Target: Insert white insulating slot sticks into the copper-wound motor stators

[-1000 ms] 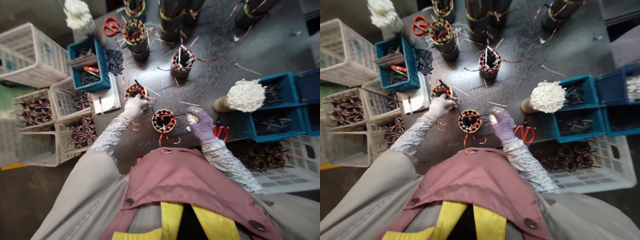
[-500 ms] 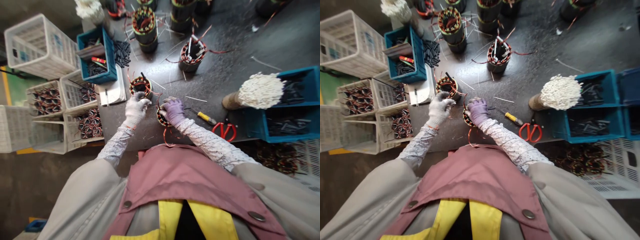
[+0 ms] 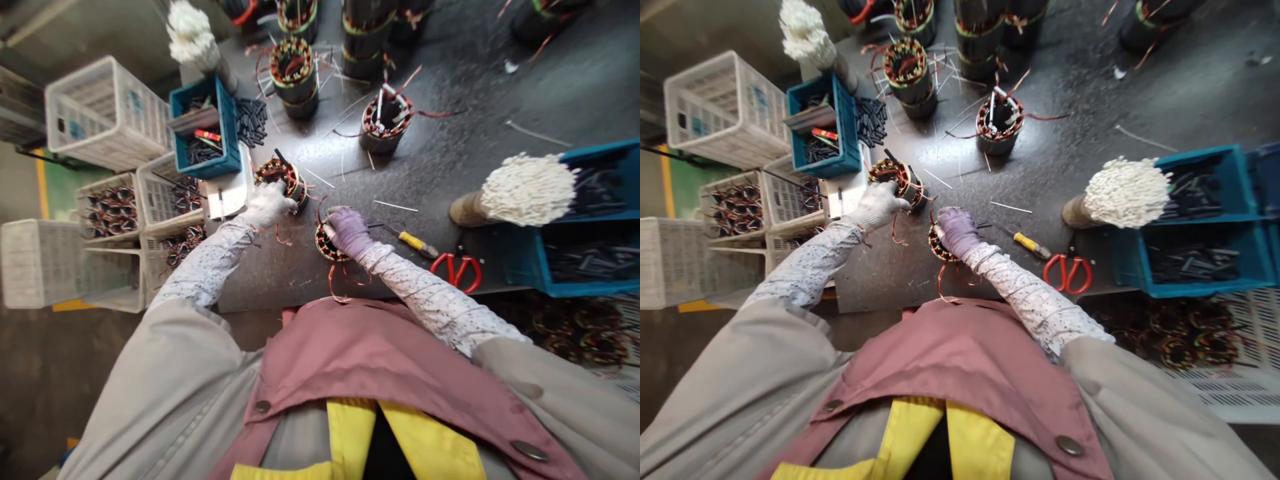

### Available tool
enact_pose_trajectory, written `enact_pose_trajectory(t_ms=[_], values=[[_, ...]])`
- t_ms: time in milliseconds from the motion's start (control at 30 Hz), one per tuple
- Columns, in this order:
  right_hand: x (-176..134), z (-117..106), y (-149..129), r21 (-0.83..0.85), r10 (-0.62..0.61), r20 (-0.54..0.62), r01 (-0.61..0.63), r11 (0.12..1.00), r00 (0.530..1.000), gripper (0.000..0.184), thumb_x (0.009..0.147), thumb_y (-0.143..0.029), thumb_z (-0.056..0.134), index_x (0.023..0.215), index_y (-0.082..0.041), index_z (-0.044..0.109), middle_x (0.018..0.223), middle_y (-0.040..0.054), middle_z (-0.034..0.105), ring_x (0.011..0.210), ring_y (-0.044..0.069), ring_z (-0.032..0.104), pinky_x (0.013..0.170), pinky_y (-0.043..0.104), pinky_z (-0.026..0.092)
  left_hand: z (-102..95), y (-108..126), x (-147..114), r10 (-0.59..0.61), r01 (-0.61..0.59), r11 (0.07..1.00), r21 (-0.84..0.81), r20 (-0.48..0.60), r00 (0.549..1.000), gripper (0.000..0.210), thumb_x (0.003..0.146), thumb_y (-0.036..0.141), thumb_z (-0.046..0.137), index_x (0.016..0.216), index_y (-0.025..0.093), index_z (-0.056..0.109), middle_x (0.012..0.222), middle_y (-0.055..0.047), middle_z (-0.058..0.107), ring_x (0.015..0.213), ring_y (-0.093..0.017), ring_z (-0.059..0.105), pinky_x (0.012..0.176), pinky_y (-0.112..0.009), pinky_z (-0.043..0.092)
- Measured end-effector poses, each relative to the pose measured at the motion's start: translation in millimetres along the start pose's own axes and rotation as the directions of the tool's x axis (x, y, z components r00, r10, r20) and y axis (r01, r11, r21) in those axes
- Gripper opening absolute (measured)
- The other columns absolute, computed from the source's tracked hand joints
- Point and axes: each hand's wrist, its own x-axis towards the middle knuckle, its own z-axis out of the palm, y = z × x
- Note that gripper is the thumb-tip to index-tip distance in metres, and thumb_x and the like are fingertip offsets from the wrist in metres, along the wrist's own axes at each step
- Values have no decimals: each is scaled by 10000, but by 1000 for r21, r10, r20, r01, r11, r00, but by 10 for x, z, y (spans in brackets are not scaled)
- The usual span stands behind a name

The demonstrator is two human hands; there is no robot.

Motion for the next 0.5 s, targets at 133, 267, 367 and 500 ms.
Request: enact_pose_trajectory(t_ms=[133,267,367,500], values=[[39,33,28,23,-90,-22,91,996,996,320,907,-221,539,1147,-90,704,1287,176,647,1209,291,572,1059,418,417,144,-8,140,27,-26,999,25,-34,999,534,791,446,643,1225,138,615,1267,-157,631,1189,-313,541,1045,-397,420],[13,-43,148,61,-218,19,216,974,976,270,906,-218,534,1068,-138,734,1251,127,674,1152,255,603,1033,407,444,200,-9,40,45,-52,997,-53,-128,991,561,798,377,653,1313,166,581,1328,-141,609,1258,-308,505,1089,-409,395],[-147,-155,335,52,-223,-108,229,972,969,296,938,-232,496,1115,-165,723,1257,113,672,1177,252,589,1044,429,433,220,65,-293,202,-227,970,-91,-225,953,505,880,289,545,1383,255,527,1413,-69,550,1313,-261,480,1094,-425,389],[-440,-219,478,-99,-268,-131,256,961,955,339,923,-316,576,1198,-156,694,1345,151,611,1266,315,512,1072,500,367,279,402,-679,450,-450,893,18,-52,891,509,869,261,579,1376,277,540,1434,-89,535,1224,-257,564,988,-396,454]])
